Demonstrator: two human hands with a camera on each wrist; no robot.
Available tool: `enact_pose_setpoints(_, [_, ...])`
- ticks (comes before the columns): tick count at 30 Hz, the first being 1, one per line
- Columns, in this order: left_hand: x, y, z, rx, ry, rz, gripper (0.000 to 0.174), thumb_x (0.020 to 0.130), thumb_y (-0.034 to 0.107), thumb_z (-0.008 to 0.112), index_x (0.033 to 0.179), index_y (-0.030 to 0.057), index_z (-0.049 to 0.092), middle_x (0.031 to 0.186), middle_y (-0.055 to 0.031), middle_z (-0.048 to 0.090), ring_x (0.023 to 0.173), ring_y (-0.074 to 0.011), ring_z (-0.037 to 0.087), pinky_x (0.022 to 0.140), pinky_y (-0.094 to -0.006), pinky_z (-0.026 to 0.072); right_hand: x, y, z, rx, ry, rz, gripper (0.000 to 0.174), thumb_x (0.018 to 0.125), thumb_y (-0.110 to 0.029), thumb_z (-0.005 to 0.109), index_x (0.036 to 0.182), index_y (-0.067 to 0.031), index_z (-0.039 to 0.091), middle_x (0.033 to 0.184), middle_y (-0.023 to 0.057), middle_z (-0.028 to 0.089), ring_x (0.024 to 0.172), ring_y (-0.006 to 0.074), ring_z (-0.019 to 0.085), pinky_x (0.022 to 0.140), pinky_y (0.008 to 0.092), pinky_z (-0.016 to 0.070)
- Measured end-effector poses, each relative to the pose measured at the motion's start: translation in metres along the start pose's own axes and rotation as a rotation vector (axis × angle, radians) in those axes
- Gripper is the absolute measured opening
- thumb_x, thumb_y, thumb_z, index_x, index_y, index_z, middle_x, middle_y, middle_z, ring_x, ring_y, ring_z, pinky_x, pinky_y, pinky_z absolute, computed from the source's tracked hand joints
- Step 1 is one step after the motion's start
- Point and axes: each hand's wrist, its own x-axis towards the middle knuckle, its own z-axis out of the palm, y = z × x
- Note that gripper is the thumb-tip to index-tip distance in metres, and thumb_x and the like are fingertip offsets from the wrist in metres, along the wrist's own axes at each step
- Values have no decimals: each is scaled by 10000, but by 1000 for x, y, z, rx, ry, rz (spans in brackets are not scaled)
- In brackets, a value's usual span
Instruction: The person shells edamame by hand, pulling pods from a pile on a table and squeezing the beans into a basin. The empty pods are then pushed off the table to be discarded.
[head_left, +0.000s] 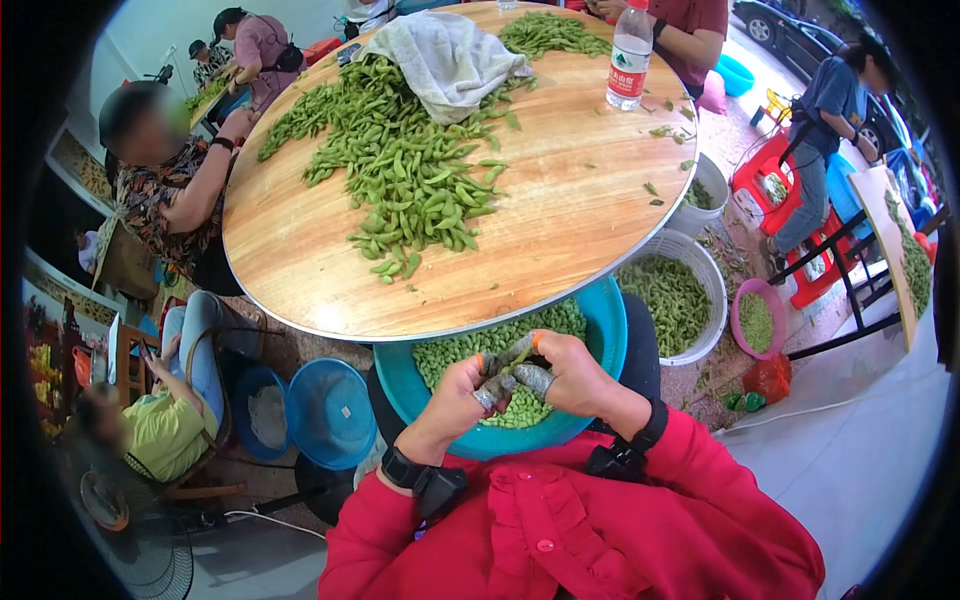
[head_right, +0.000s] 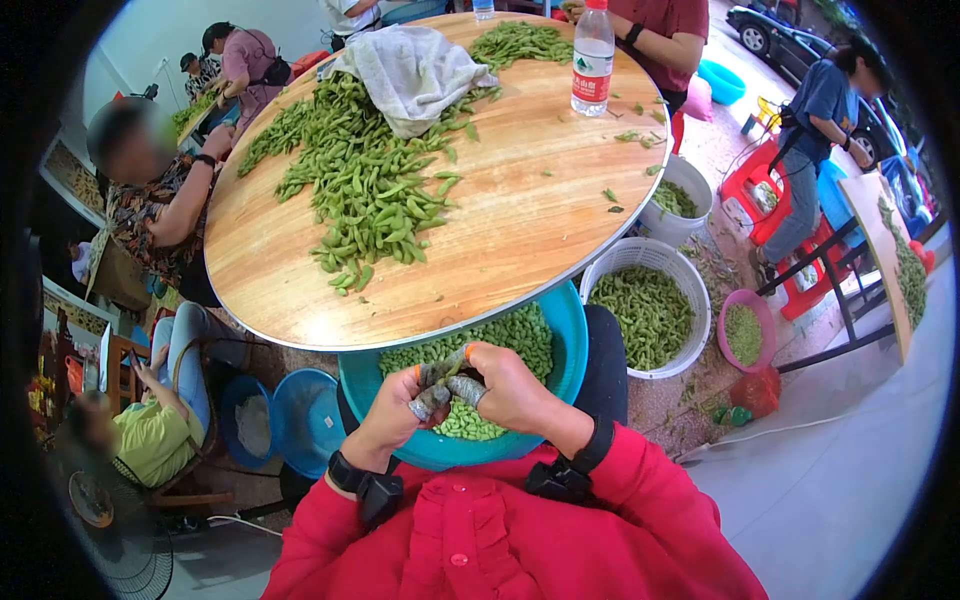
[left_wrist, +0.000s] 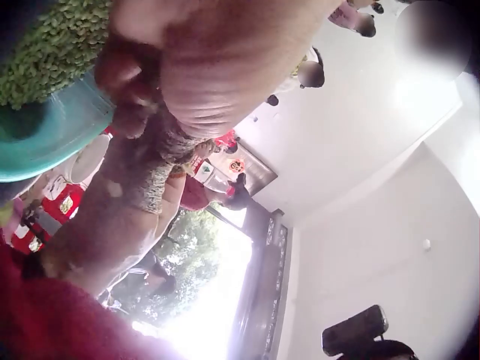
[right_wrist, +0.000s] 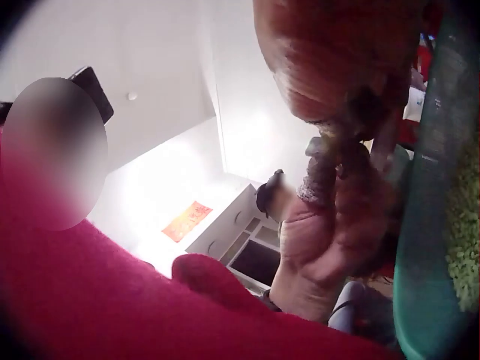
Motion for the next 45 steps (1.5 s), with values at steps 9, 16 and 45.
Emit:
enact_pose_setpoints(9, [1, 2, 2, 82, 71, 133, 46, 789, 91, 556, 822, 61, 548, 648, 2, 556, 523, -40, 462, 449, -166, 321, -3, 22, 6, 329, 74, 188, 130, 768, -71, 580, 884, -14, 568, 762, 37, 594, 675, 80, 493, 617, 252, 433])
enact_pose_setpoints(16, [17, -40, -31, 1257, 107, 274, 204, 721, 86, 588, 925, 79, 568, 841, -88, 563, 754, -228, 527, 663, -315, 433, -37, 62, -117, -645, 594, 276, 123, 697, -26, 581, 812, 12, 556, 717, 165, 597, 641, 240, 574, 587, 330, 436])
enact_pose_setpoints(45, [86, -120, -41, 1103, -212, 40, 122, 708, 33, 538, 826, -2, 538, 790, -137, 566, 752, -267, 546, 677, -351, 438, -78, 70, -96, -195, 442, 417, 262, 737, -18, 571, 996, 21, 561, 829, 101, 619, 752, 131, 560, 694, 257, 438])
